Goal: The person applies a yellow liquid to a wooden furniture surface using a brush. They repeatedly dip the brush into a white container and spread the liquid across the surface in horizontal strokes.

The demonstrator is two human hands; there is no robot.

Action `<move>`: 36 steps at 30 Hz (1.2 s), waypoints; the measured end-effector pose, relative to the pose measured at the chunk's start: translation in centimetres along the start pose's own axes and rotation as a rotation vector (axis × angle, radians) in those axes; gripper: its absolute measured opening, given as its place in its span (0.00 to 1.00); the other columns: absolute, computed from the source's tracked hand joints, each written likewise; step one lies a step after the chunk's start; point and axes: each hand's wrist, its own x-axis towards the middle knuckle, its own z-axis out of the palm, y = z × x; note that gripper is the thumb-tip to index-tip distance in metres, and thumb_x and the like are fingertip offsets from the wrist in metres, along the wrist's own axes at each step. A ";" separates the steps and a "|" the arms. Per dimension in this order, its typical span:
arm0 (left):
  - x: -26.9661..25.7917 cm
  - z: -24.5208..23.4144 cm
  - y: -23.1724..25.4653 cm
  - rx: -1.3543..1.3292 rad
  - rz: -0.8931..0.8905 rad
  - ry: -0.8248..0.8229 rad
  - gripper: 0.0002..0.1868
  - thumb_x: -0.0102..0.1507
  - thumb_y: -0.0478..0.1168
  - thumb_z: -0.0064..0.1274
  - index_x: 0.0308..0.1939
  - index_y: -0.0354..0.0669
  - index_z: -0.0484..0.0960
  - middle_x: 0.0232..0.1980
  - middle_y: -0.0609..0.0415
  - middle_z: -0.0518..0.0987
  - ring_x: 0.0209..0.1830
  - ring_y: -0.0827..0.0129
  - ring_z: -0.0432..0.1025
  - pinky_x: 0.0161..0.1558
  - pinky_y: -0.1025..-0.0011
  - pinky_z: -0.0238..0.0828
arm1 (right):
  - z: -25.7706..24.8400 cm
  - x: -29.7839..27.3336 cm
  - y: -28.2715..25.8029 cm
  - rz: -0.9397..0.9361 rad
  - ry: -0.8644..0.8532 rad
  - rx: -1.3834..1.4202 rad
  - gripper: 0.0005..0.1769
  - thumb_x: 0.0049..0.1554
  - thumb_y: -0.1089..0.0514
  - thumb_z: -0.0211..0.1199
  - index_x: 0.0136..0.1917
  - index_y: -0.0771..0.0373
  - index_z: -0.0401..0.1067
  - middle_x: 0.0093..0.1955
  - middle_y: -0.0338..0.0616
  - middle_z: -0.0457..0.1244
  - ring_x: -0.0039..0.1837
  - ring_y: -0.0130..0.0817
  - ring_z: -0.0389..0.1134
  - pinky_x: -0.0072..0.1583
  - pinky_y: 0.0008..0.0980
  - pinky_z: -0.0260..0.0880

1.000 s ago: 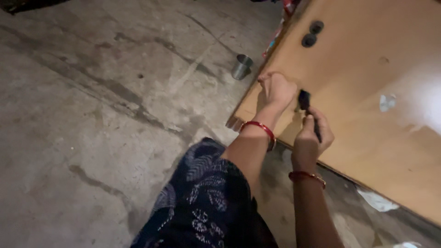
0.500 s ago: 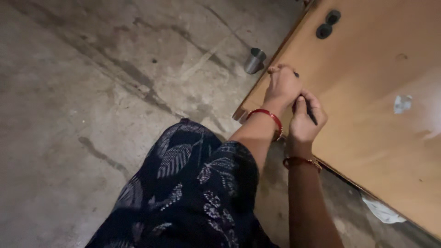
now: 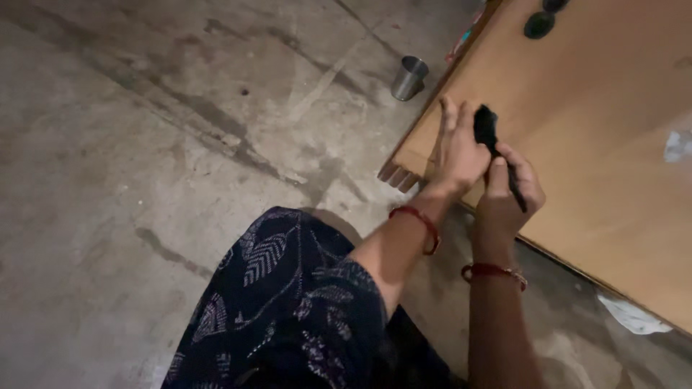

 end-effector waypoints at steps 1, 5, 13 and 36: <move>-0.1 -0.3 -0.1 -0.075 -0.002 -0.020 0.42 0.55 0.30 0.54 0.75 0.36 0.62 0.84 0.31 0.45 0.80 0.41 0.51 0.72 0.57 0.61 | 0.4 0.3 0.2 -0.022 -0.013 -0.012 0.10 0.67 0.68 0.57 0.59 0.73 0.75 0.54 0.42 0.68 0.55 0.27 0.68 0.59 0.26 0.71; -1.9 0.6 0.0 -0.167 -0.008 -0.085 0.36 0.58 0.31 0.51 0.73 0.39 0.68 0.85 0.38 0.52 0.75 0.47 0.62 0.70 0.61 0.67 | -0.1 0.2 1.6 -0.043 0.036 -0.045 0.10 0.66 0.70 0.55 0.59 0.74 0.75 0.56 0.44 0.68 0.58 0.29 0.68 0.62 0.28 0.70; -3.3 5.3 3.1 -0.132 -0.080 -0.051 0.33 0.52 0.35 0.55 0.64 0.37 0.74 0.77 0.40 0.64 0.75 0.47 0.61 0.70 0.60 0.59 | -2.3 -0.1 1.0 -0.090 0.288 -0.062 0.11 0.65 0.70 0.54 0.58 0.73 0.74 0.56 0.47 0.69 0.58 0.33 0.70 0.63 0.31 0.72; -8.0 10.9 10.7 -0.233 -0.269 -0.248 0.50 0.56 0.52 0.54 0.76 0.28 0.54 0.80 0.27 0.49 0.83 0.42 0.43 0.73 0.57 0.51 | -14.7 3.1 3.9 -0.066 0.005 -0.229 0.10 0.65 0.62 0.65 0.54 0.71 0.69 0.51 0.40 0.67 0.52 0.27 0.67 0.54 0.27 0.70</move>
